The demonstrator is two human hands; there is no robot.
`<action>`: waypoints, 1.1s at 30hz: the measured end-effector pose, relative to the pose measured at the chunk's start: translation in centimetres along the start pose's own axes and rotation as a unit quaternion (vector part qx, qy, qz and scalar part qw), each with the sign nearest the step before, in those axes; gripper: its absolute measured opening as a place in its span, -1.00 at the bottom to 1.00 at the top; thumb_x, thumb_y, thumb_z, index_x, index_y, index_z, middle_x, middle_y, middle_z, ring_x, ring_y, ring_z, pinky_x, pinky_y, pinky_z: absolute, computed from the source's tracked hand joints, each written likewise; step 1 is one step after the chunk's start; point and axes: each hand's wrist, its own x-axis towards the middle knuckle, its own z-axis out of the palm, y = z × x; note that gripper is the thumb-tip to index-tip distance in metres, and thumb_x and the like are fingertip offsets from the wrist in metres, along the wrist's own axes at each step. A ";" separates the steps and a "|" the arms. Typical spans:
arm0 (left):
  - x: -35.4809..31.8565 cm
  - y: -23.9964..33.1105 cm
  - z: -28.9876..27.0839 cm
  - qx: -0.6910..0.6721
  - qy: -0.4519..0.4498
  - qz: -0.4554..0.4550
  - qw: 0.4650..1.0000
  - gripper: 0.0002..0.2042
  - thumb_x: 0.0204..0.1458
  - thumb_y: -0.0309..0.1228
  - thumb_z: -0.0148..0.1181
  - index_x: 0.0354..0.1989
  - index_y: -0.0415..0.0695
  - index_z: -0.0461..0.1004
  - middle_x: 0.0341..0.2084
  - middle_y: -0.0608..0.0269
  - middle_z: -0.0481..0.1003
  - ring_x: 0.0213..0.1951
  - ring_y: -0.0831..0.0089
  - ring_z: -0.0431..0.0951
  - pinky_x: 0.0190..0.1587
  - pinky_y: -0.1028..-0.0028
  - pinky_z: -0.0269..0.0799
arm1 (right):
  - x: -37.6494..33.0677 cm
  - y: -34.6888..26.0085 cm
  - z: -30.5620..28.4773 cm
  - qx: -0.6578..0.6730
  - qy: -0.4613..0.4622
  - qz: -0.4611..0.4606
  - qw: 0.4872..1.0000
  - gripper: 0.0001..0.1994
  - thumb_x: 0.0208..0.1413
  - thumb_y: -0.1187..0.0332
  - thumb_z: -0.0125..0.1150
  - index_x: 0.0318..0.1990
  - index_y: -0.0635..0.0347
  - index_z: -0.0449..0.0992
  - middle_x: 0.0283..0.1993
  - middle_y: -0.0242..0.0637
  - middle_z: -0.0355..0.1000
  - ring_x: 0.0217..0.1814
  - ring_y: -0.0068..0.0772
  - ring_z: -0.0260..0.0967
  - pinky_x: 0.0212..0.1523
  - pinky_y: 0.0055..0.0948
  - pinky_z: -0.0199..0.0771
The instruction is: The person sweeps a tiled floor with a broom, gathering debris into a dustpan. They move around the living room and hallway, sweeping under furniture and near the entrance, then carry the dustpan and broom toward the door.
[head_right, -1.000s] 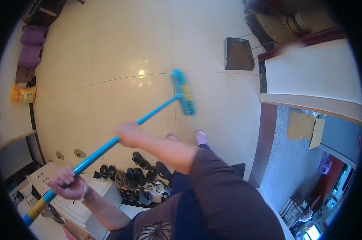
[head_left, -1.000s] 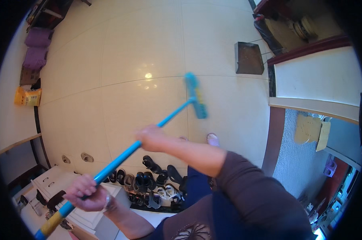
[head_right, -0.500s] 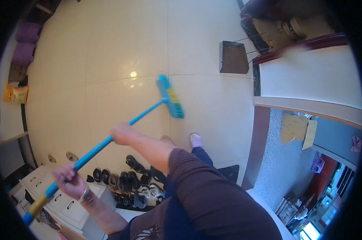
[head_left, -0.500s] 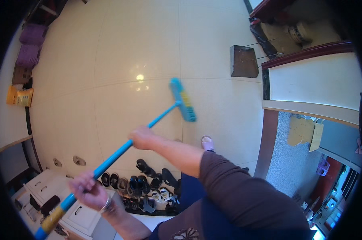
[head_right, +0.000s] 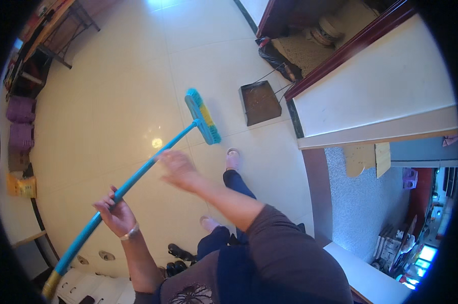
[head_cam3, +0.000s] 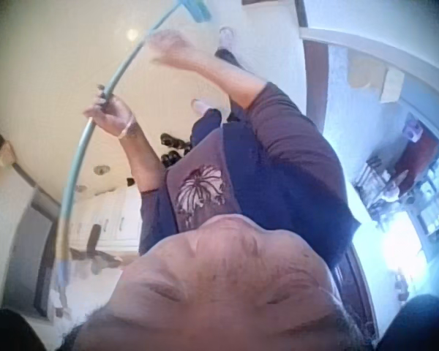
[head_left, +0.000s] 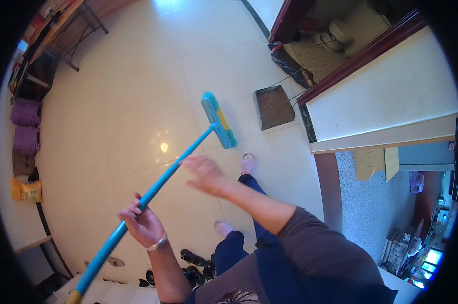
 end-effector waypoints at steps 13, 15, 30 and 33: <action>13.7 -20.1 17.8 0.157 -0.080 -0.085 0.981 -0.65 0.15 -0.19 -0.02 -0.64 -0.06 0.17 -0.67 0.41 0.17 -0.50 0.56 0.21 -0.02 0.32 0.25 | -1.4 36.4 -21.1 0.298 0.468 0.600 0.576 -0.29 -0.05 -0.08 0.17 0.11 0.29 0.21 -0.01 -0.21 0.32 0.15 -0.40 0.12 0.18 -0.31 -0.01; 15.2 -21.8 19.7 0.180 -0.108 -0.100 0.973 -0.64 0.15 -0.18 -0.02 -0.64 -0.06 0.16 -0.67 0.41 0.17 -0.51 0.56 0.20 -0.04 0.32 0.27 | -0.1 38.7 -23.0 0.382 0.526 0.591 0.478 -0.30 -0.04 -0.16 0.11 0.09 0.25 0.26 -0.01 -0.23 0.32 0.20 -0.40 0.06 0.26 -0.24 -0.17; 17.0 -29.7 25.1 0.218 -0.196 -0.151 0.944 -0.77 0.17 -0.31 -0.03 -0.53 -0.06 0.25 -0.65 0.36 0.29 -0.48 0.51 0.32 -0.09 0.28 0.31 | -9.6 34.2 -24.7 0.306 0.550 0.631 0.453 -0.81 -0.06 0.22 0.04 -0.51 0.14 0.33 -0.53 -0.43 0.27 -0.51 -0.60 0.16 -0.44 -0.52 0.16; 16.9 -30.8 26.6 0.208 -0.231 -0.153 0.938 -0.80 0.16 -0.29 -0.02 -0.50 -0.04 0.30 -0.64 0.37 0.32 -0.46 0.52 0.33 -0.08 0.29 0.28 | -13.4 32.1 -25.7 0.262 0.485 0.663 0.507 -0.82 -0.08 0.27 -0.02 -0.55 0.18 0.35 -0.53 -0.39 0.27 -0.51 -0.53 0.16 -0.44 -0.47 0.17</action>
